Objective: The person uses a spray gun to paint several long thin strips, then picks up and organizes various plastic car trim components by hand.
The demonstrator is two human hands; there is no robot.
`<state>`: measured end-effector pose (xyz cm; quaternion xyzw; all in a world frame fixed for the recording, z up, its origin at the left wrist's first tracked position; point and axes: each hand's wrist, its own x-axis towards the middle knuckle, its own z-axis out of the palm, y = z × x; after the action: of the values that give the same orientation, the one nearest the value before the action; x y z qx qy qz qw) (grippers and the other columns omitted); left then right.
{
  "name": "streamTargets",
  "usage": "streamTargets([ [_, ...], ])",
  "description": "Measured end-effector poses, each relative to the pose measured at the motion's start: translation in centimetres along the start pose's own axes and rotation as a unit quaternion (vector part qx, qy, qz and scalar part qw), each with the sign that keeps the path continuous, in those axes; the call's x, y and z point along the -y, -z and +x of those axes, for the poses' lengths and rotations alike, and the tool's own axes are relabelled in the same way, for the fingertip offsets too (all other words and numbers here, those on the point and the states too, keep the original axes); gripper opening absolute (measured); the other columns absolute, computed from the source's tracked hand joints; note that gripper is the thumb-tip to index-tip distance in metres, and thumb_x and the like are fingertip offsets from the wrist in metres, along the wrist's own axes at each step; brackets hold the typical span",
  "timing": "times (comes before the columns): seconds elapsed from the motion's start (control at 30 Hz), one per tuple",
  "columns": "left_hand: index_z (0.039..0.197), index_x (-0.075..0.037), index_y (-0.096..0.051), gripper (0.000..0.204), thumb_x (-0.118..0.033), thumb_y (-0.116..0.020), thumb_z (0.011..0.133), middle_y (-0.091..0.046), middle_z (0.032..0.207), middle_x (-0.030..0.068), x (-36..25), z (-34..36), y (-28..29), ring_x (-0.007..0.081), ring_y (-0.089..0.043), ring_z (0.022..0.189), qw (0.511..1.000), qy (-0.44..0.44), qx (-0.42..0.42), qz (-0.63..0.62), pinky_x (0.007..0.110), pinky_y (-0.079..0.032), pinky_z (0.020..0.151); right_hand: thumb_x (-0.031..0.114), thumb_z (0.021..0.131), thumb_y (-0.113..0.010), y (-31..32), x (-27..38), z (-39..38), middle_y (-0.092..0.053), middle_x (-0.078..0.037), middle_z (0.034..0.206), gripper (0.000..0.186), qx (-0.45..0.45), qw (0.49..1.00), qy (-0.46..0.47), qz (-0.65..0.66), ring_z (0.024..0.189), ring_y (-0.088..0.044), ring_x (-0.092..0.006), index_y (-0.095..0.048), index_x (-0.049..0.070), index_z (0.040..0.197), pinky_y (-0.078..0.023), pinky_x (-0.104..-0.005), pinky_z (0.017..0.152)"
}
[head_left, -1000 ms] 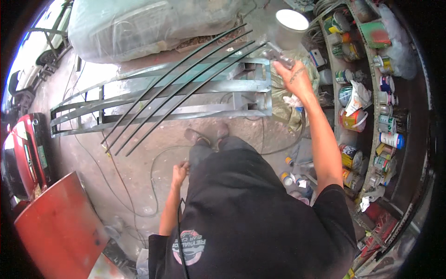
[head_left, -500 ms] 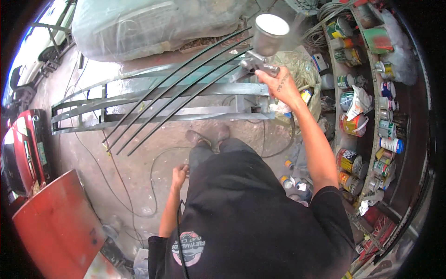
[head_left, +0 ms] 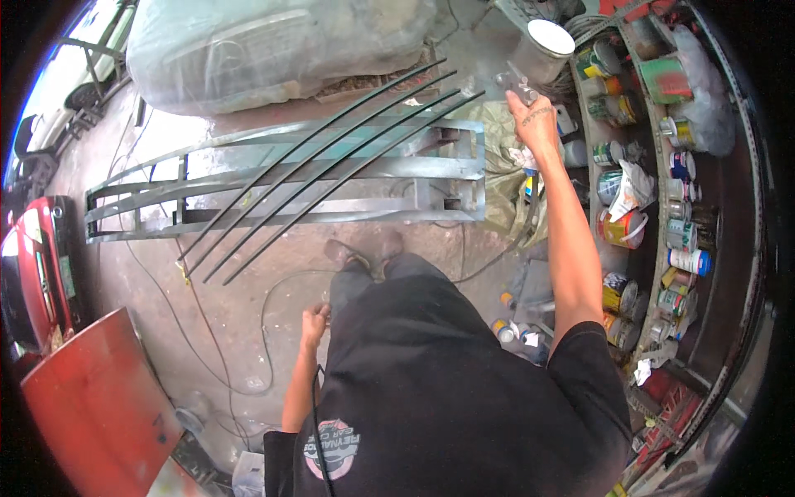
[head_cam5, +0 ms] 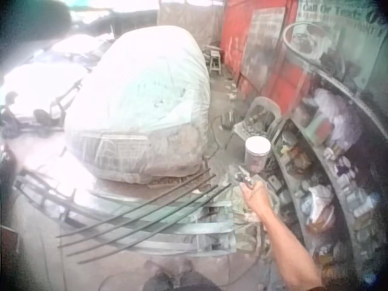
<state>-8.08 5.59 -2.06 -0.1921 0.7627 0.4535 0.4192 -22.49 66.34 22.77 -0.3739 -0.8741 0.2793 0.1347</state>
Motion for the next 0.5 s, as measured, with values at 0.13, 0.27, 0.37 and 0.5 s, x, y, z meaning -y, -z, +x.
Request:
streamTargets([
  [0.13, 0.108, 0.005, -0.071, 0.030, -0.021, -0.062, 0.094, -0.069, 0.082, 0.0095, 0.0, -0.1, 0.5, 0.0161, -0.063, 0.068, 1.000, -0.004, -0.013, 0.013, 0.031, -0.053, 0.058, 0.037, 0.089, -0.069, -1.6, 2.5, -1.0, -0.070, -0.022, 0.079, 0.038, 0.092, 0.995, 0.012, 0.025, 0.077, -0.070, -0.0366, -0.071, 0.000, 0.099, -0.052, -0.0448, 0.072],
  [0.27, 0.110, 0.006, -0.071, 0.032, -0.021, -0.062, 0.094, -0.070, 0.084, 0.0102, 0.2, 0.2, 0.6, 0.0165, -0.063, 0.069, 1.000, -0.009, -0.012, 0.015, 0.031, -0.053, 0.060, 0.042, 0.086, -0.071, -3.9, 5.3, -3.2, -0.071, -0.017, 0.075, 0.047, 0.198, 0.976, 0.049, 0.075, 0.065, -0.067, -0.0271, -0.071, -0.005, 0.095, -0.053, -0.0408, 0.065],
  [0.37, 0.111, 0.006, -0.071, 0.033, -0.021, -0.062, 0.094, -0.071, 0.084, 0.0104, 0.3, 0.0, 0.5, 0.0164, -0.064, 0.070, 1.000, 0.009, -0.011, -0.011, 0.032, -0.054, 0.060, 0.044, 0.085, -0.071, -3.0, 8.0, -3.6, -0.070, -0.014, 0.073, 0.050, 0.335, 0.937, 0.026, 0.095, 0.055, -0.065, -0.0211, -0.072, -0.006, 0.092, -0.052, -0.0382, 0.056],
  [0.5, 0.111, 0.004, -0.072, 0.032, -0.021, -0.062, 0.094, -0.071, 0.084, 0.0093, 1.1, -0.5, -0.2, 0.0156, -0.064, 0.071, 0.999, 0.016, -0.026, -0.024, 0.031, -0.053, 0.062, 0.045, 0.086, -0.072, -3.6, 6.8, -1.5, -0.065, -0.012, 0.060, 0.046, 0.252, 0.966, 0.006, 0.062, 0.050, -0.063, -0.0197, -0.072, -0.001, 0.081, -0.051, -0.0383, 0.053],
])
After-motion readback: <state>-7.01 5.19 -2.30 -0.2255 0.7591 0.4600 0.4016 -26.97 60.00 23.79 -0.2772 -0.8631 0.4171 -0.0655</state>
